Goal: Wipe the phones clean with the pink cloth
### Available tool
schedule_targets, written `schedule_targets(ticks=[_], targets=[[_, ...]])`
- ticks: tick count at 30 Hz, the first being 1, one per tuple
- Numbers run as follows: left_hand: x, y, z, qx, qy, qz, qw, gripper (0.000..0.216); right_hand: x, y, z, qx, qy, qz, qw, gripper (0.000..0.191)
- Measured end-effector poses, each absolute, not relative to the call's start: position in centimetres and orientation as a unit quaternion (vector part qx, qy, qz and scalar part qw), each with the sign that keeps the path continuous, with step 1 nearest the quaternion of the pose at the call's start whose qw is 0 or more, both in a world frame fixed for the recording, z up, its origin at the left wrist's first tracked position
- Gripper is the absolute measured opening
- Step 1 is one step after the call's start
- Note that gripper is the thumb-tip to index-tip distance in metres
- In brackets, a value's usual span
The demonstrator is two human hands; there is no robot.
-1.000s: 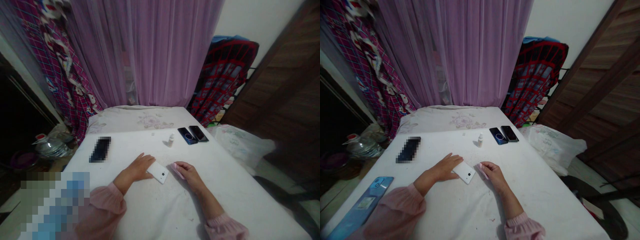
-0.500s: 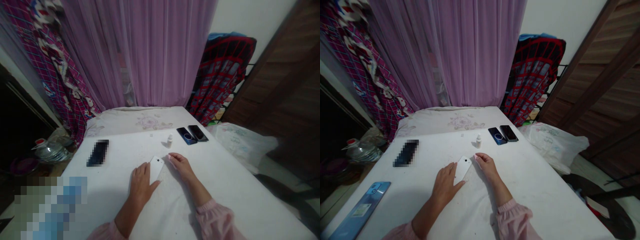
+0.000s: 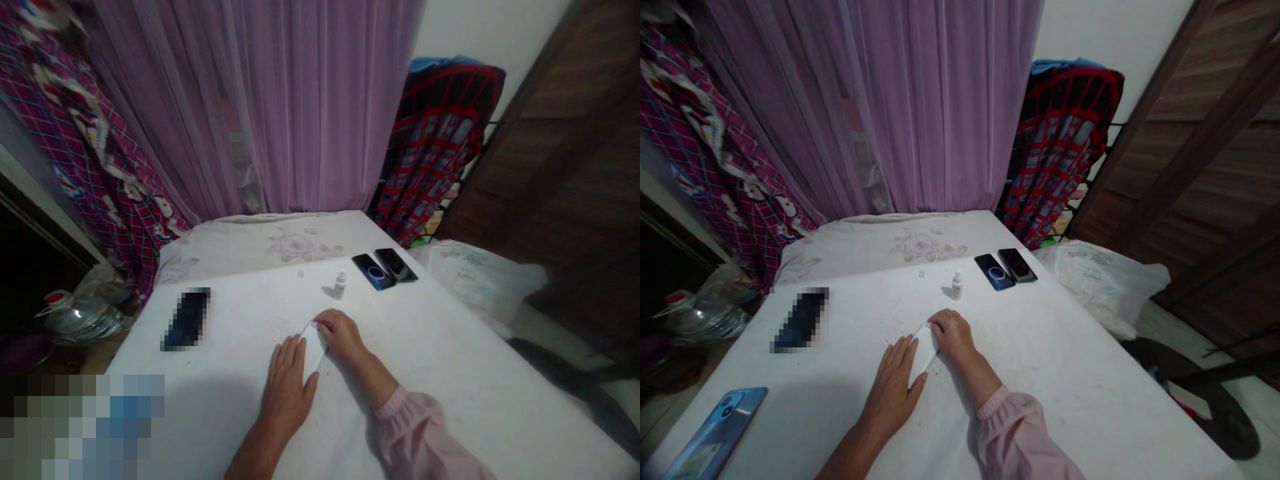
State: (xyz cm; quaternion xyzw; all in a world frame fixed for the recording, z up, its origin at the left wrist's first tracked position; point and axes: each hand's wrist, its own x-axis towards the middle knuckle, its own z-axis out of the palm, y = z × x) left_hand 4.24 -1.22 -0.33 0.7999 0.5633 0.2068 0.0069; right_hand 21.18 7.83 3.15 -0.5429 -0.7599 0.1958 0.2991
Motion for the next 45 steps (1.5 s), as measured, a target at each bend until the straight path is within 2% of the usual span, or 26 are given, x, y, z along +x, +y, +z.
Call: schedule_targets(ticks=[4,12,22,31,40,45], targets=[[4.5,-1.3,-0.3,0.795,0.568,0.211,0.017,0.056,20.6,8.2,3.4,-0.548,-0.755,0.194,0.303,0.019],[4.7,-1.4,-0.2,0.791,0.57,0.22,0.017,0.055,23.5,5.7,2.2,-0.526,-0.739,0.204,0.368,0.02],[4.6,-1.3,-0.1,0.798,0.564,0.213,0.019,0.055,20.5,8.3,2.8,-0.54,-0.746,0.204,0.331,0.02],[4.9,-1.4,0.5,0.796,0.57,0.203,0.021,0.055,23.7,5.1,1.2,-0.543,-0.73,0.173,0.377,0.019],[4.8,-1.3,0.2,0.797,0.57,0.201,0.019,0.055,21.1,7.5,1.9,-0.553,-0.739,0.158,0.352,0.018],[4.8,-1.3,0.2,0.798,0.565,0.208,0.014,0.055,22.1,6.1,1.5,-0.558,-0.722,0.167,0.374,0.017]])
